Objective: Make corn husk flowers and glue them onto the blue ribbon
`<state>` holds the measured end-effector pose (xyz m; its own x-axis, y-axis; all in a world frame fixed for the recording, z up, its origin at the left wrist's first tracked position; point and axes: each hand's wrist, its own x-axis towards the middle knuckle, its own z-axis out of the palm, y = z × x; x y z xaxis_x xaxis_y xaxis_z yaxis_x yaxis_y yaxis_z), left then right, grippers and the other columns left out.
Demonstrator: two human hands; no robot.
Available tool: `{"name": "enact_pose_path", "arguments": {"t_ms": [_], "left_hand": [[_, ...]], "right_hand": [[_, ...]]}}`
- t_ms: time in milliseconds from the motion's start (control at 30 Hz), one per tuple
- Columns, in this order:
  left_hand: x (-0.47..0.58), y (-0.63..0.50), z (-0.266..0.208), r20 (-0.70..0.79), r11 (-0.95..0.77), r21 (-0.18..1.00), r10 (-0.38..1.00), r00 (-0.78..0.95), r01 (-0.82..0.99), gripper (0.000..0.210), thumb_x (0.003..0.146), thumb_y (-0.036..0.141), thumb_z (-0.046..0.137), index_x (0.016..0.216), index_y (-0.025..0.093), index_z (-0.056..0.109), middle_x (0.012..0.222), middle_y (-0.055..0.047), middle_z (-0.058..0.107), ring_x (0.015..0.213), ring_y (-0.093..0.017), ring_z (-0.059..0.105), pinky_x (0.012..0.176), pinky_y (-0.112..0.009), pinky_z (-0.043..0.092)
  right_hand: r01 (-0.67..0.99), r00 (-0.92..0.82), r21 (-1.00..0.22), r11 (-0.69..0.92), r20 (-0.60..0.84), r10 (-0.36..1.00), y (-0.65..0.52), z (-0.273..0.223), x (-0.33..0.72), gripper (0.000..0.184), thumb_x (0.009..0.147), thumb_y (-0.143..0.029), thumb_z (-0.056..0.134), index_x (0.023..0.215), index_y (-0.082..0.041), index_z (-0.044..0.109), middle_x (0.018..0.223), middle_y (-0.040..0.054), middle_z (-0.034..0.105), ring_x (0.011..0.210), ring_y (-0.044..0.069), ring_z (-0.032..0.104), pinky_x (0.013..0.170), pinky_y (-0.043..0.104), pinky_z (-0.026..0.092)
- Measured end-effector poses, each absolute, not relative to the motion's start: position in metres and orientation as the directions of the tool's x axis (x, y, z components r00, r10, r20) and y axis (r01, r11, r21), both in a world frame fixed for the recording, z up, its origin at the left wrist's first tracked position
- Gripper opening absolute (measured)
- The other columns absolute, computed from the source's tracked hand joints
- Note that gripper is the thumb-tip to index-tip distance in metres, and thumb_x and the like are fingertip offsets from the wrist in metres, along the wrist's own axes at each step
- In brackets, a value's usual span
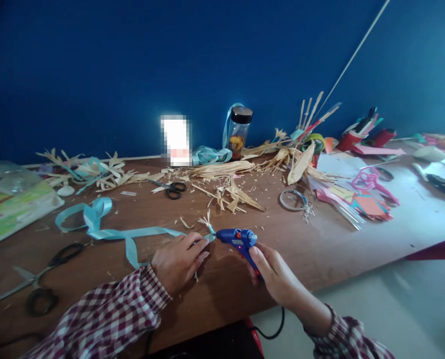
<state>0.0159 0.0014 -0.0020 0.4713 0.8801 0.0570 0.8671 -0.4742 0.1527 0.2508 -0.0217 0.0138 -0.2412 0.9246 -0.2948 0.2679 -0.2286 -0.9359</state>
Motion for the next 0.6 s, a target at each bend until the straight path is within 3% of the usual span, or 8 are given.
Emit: {"name": "enact_pose_path", "arguments": {"t_ms": [600], "left_hand": [[0.0162,0.0008,-0.0024,0.059,-0.465,0.122,0.885,0.461,0.877,0.026,0.091,0.038,0.039,0.107,0.028,0.057,0.101,-0.001,0.061,0.085,-0.017,0.057,0.056,-0.026,0.042]], "right_hand": [[0.375,-0.233,-0.912,-0.167,-0.267,0.935,-0.0221,0.0182,0.2520,0.039,0.091,-0.051,0.031,0.074,-0.018,0.044,0.055,-0.0035,0.043,0.047,0.010,0.042,0.047,0.023,0.036]]}}
